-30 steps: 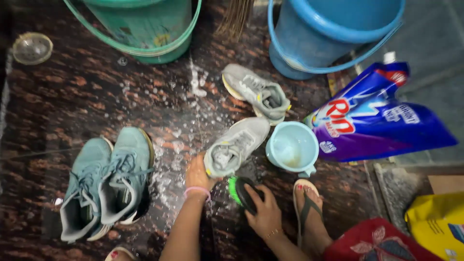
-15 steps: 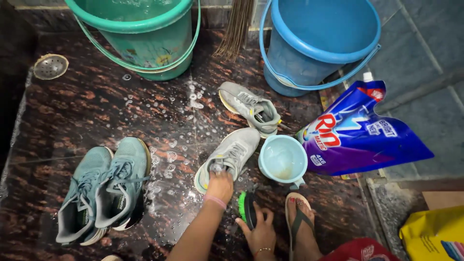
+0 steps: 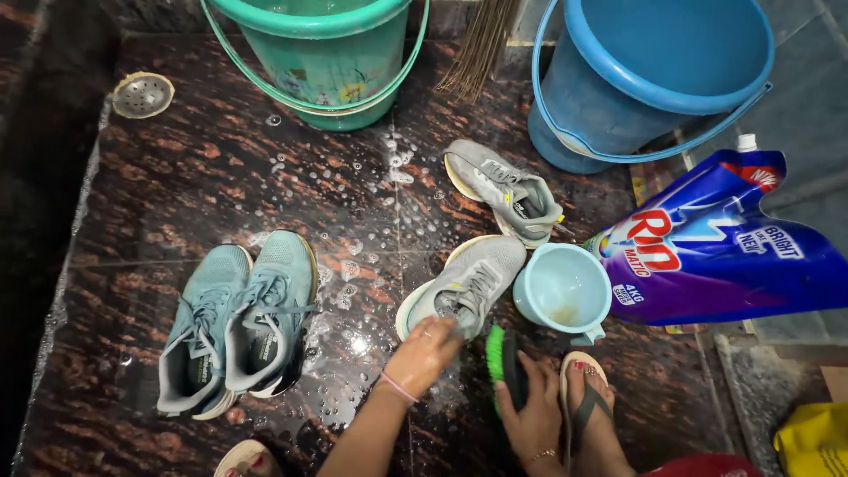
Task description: The person scrubs a pair of grey sneakers with a green brush and water in a bathroom. They repeatedly apply water from a small blue cup and a hose to the shoes while scrubbing the soles and uppers. A second pair of blue sneakers sits nearby on the floor.
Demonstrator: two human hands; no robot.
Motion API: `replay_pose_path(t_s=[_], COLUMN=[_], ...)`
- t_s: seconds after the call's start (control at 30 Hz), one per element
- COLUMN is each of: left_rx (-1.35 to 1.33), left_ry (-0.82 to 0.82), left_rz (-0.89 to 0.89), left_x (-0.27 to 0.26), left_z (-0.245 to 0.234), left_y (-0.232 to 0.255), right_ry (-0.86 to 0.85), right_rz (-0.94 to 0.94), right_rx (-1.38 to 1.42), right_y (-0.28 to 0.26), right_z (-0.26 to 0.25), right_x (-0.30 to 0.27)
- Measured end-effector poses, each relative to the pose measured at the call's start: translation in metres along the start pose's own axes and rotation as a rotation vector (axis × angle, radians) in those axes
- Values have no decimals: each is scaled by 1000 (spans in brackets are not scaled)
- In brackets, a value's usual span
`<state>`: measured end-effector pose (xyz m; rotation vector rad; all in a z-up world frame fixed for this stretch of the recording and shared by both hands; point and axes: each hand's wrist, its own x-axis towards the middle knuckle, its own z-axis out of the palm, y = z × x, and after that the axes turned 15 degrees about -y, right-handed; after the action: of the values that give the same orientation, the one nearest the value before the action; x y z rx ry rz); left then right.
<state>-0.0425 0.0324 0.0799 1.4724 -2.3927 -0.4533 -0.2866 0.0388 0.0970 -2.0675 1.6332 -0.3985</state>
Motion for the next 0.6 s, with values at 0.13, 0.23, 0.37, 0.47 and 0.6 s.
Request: replay_pose_path(t_s=[0.13,0.23,0.37,0.47,0.6], left_rx=[-311,-35,159,-85,34], left_ry=[76,-76,-76,-150,88], left_rz=[-465,-500,-470,-625,-421], left_x=[13,10,20,21,19], left_z=[-12,8,30,23,19], left_y=[-10,-7,20,8,-20], right_ry=[-221,-563,-465,-401,-451], right_rz=[31,245,241,37,-105], right_rx=[9,-206,-428,-144,-200], right_y=[-72,-97,-88,-60,-37], right_z=[-13,-16,-3,9,7], right_x=[36,69,96,67,77])
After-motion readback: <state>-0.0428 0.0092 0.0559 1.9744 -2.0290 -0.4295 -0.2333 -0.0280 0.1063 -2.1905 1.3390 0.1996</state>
